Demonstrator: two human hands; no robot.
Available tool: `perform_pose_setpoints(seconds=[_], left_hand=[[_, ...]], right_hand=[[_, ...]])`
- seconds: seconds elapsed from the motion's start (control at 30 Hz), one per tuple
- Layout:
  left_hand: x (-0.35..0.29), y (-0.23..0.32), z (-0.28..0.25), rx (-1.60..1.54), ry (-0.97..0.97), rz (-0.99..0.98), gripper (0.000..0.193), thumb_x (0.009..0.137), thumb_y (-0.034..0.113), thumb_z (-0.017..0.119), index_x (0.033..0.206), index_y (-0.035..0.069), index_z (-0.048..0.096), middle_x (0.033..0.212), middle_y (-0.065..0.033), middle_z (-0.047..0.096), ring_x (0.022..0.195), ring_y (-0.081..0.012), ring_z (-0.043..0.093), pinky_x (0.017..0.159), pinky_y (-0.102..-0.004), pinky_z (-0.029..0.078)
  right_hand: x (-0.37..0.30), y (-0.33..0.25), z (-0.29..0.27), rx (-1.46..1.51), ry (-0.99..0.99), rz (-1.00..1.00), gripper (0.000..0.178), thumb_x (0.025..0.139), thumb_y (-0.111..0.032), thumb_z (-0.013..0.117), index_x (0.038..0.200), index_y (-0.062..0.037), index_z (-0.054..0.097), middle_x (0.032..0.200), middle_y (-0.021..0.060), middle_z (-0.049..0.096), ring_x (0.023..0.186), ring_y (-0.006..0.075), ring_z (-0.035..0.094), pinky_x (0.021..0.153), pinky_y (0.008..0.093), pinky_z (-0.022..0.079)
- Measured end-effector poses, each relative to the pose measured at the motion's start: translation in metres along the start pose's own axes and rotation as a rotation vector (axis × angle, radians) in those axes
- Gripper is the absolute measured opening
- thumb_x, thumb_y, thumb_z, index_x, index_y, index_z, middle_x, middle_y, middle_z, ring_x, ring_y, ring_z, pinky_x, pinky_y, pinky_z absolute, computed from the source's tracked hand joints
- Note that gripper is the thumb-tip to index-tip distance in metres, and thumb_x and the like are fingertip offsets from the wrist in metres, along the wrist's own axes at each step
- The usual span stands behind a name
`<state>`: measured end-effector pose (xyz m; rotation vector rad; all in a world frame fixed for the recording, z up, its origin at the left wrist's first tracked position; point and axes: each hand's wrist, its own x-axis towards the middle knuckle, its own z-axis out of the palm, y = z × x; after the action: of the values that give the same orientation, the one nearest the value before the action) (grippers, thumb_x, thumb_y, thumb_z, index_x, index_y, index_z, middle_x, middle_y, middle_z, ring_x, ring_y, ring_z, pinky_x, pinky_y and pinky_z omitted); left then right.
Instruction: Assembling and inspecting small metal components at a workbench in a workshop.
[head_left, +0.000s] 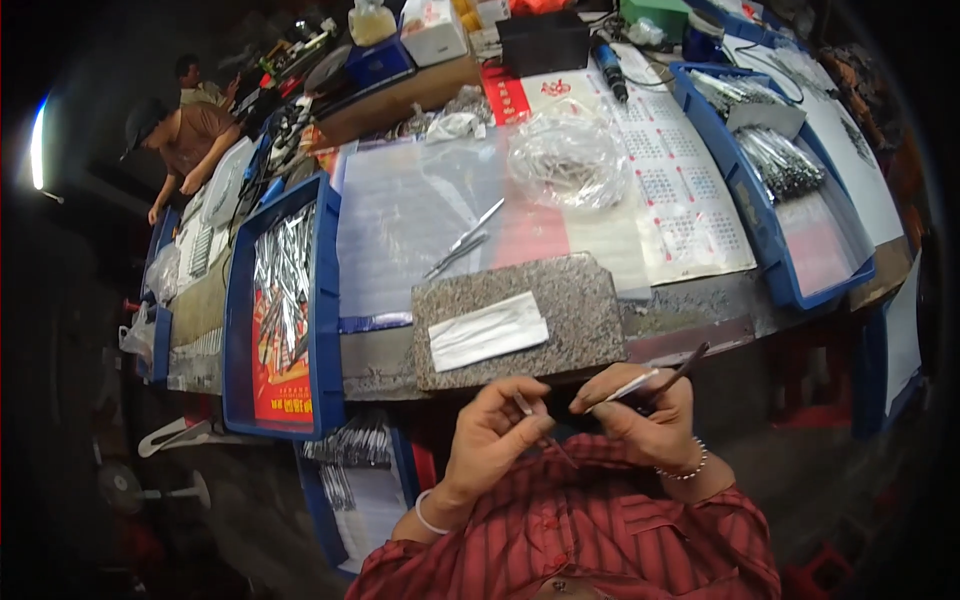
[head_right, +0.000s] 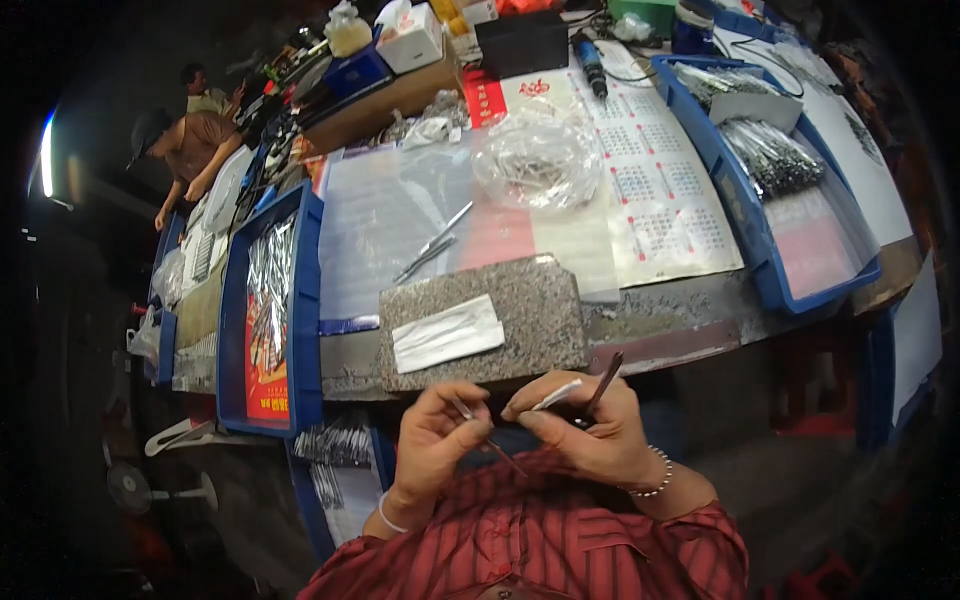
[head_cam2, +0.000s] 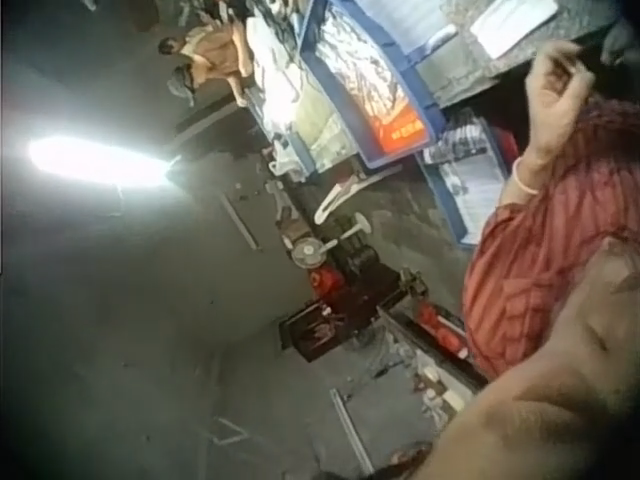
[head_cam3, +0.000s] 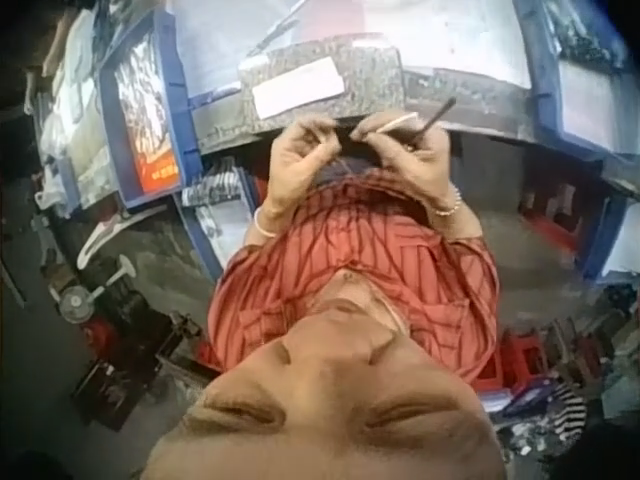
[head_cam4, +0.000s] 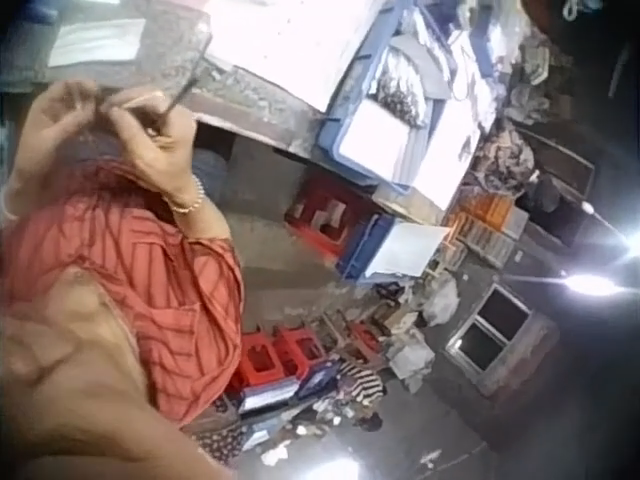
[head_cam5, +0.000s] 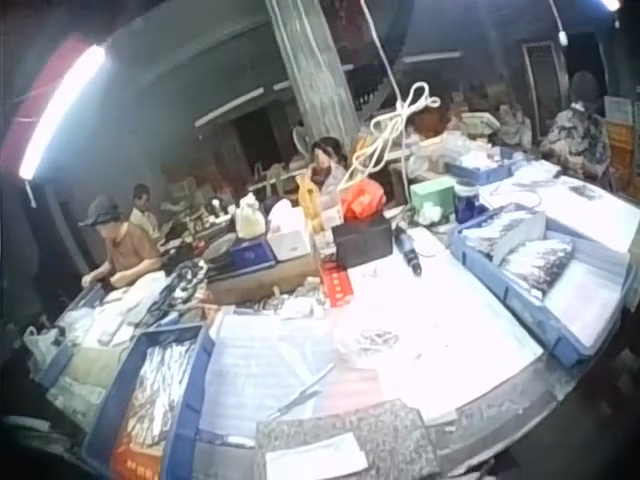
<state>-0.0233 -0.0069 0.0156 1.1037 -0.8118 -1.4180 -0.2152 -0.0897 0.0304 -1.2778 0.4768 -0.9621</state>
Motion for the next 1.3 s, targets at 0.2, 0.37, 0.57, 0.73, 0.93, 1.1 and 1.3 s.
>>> perform_pose_setpoints(seconds=[0.2, 0.37, 0.57, 0.73, 0.93, 1.1, 1.3], left_hand=[[0.0, 0.0, -0.01, -0.117, 0.004, 0.129, 0.028, 0.1, 0.018, 0.055, 0.12, -0.002, 0.056, 0.093, -0.0078, 0.062, 0.075, -0.0096, 0.059, 0.068, -0.0212, 0.049], [-0.002, -0.001, -0.01, -0.149, 0.026, 0.141, 0.029, 0.102, 0.02, 0.051, 0.118, -0.004, 0.058, 0.089, -0.0083, 0.062, 0.072, -0.0097, 0.058, 0.067, -0.021, 0.047], [-0.002, -0.003, -0.014, -0.195, 0.048, 0.149, 0.028, 0.101, 0.018, 0.052, 0.116, -0.005, 0.059, 0.088, -0.0082, 0.062, 0.071, -0.0099, 0.058, 0.066, -0.0213, 0.047], [-0.002, -0.004, -0.014, -0.225, 0.088, 0.141, 0.027, 0.1, 0.018, 0.053, 0.114, -0.004, 0.06, 0.088, -0.0081, 0.062, 0.07, -0.01, 0.058, 0.066, -0.0213, 0.047], [-0.004, -0.01, -0.019, -0.149, 0.099, 0.125, 0.023, 0.099, 0.017, 0.055, 0.109, -0.003, 0.062, 0.089, -0.0074, 0.063, 0.071, -0.01, 0.058, 0.067, -0.0213, 0.047], [-0.004, -0.011, -0.029, -0.193, 0.083, 0.061, 0.02, 0.098, 0.015, 0.057, 0.105, -0.004, 0.064, 0.091, -0.0074, 0.063, 0.075, -0.011, 0.061, 0.069, -0.0215, 0.049], [0.006, 0.023, -0.057, 0.558, -0.154, 0.224, 0.012, 0.081, -0.001, 0.07, 0.093, -0.002, 0.068, 0.083, -0.0107, 0.067, 0.075, -0.019, 0.064, 0.066, -0.0278, 0.049]], right_hand=[[-0.012, 0.0, 0.013, -0.456, -0.194, 0.06, 0.045, 0.083, 0.0, 0.065, 0.125, -0.002, 0.051, 0.078, 0.0092, 0.064, 0.065, 0.0206, 0.067, 0.056, 0.0299, 0.05], [-0.003, 0.002, 0.019, -0.58, -0.247, -0.119, 0.039, 0.075, 0.002, 0.067, 0.113, -0.0023, 0.06, 0.071, 0.006, 0.058, 0.06, 0.0194, 0.062, 0.052, 0.0297, 0.048], [-0.002, 0.009, 0.027, -0.641, -0.223, -0.215, 0.036, 0.071, 0.004, 0.067, 0.107, -0.001, 0.063, 0.069, 0.0055, 0.055, 0.057, 0.0186, 0.059, 0.05, 0.0294, 0.047], [-0.005, 0.021, 0.034, -0.642, -0.219, -0.242, 0.04, 0.071, 0.003, 0.068, 0.11, 0.0007, 0.063, 0.066, 0.0061, 0.052, 0.056, 0.0193, 0.058, 0.048, 0.03, 0.046], [-0.011, 0.032, 0.04, -0.764, -0.182, -0.319, 0.037, 0.071, 0.0, 0.07, 0.108, 0.0001, 0.065, 0.065, 0.0045, 0.05, 0.051, 0.0183, 0.056, 0.045, 0.0293, 0.045], [-0.007, 0.032, 0.036, -0.911, -0.212, -0.399, 0.029, 0.07, -0.002, 0.07, 0.099, -0.0014, 0.067, 0.063, 0.0027, 0.048, 0.048, 0.0159, 0.053, 0.041, 0.0288, 0.043], [0.019, 0.012, 0.021, -0.929, -0.401, -0.432, 0.019, 0.071, -0.007, 0.072, 0.089, -0.0029, 0.066, 0.063, 0.0021, 0.048, 0.049, 0.0162, 0.054, 0.041, 0.0293, 0.043]])
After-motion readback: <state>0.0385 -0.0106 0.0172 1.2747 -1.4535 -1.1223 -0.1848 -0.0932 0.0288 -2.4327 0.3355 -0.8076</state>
